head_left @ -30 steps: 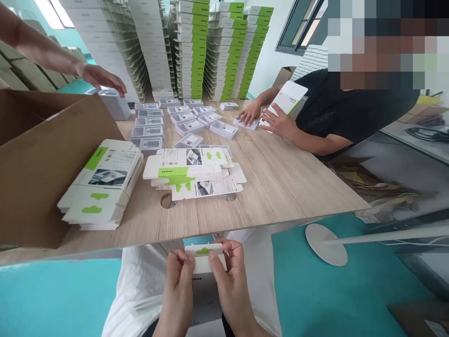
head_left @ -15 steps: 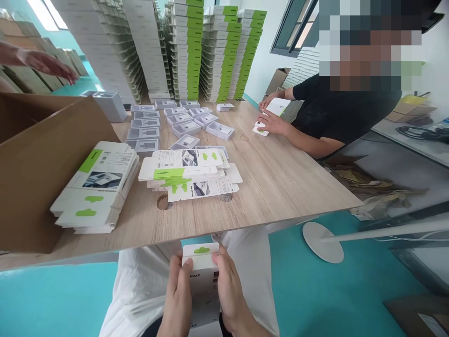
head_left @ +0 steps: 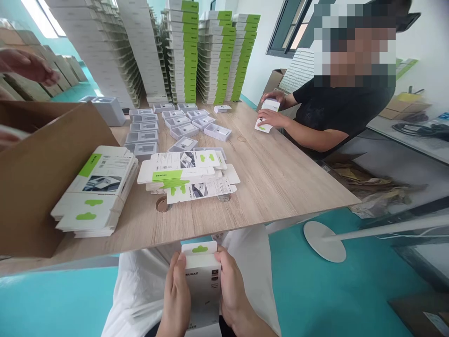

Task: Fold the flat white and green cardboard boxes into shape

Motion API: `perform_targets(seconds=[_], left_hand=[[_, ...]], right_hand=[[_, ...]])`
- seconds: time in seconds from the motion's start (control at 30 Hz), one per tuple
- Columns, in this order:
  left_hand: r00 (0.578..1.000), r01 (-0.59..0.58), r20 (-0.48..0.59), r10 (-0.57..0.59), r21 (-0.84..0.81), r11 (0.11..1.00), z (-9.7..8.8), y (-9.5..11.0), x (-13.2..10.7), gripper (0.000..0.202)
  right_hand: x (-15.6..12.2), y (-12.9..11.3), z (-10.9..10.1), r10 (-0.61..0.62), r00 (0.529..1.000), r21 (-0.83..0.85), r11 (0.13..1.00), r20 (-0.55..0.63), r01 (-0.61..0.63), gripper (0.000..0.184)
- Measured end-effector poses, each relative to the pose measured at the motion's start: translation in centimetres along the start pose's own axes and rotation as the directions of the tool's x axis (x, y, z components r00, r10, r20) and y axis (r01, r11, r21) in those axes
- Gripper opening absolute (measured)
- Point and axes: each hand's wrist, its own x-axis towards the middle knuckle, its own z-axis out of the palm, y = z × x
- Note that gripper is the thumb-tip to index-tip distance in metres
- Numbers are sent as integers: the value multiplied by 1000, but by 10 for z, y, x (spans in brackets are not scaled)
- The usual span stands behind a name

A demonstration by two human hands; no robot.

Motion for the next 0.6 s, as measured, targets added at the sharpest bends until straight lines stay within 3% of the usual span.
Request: perform_targets(seconds=[0.1, 0.17, 0.27, 0.33, 0.4, 0.43, 0.47, 0.5, 0.57, 0.6], left_hand=[[1000, 24, -6, -24, 5, 1000, -2, 25, 10, 72], [999, -43, 33, 43, 14, 999, -4, 50, 15, 79], [980, -181, 92, 178, 26, 983, -7, 86, 17, 85], [971, -229, 73, 228, 3, 973, -7, 100, 17, 83], [962, -270, 43, 271, -29, 963, -4, 105, 17, 79], [951, -307, 24, 308, -47, 950, -3, 104, 17, 76], [933, -359, 5, 360, -71, 931, -1, 102, 17, 72], [906, -423, -14, 423, -100, 901, 1, 99, 18, 66], [837, -546, -49, 545, -145, 825, 3, 91, 20, 54], [802, -596, -61, 594, -149, 789, 3, 88, 22, 50]], right_hand=[[0, -16, 12, -54, 996, 25, 998, 69, 52, 25], [-1, -25, 22, -109, 982, 11, 994, 156, 108, 42], [-1, -32, 31, -331, 934, -70, 937, 136, 342, 54], [4, -32, 31, -584, 808, -197, 786, 79, 586, 49], [11, -33, 27, -767, 624, -344, 552, 146, 759, 40], [15, -35, 25, -802, 559, -401, 451, 209, 797, 34], [18, -37, 23, -808, 530, -445, 388, 257, 807, 28], [20, -40, 21, -802, 531, -481, 364, 274, 798, 25], [21, -46, 20, -795, 555, -525, 371, 247, 766, 25], [20, -49, 20, -807, 541, -523, 363, 237, 771, 25]])
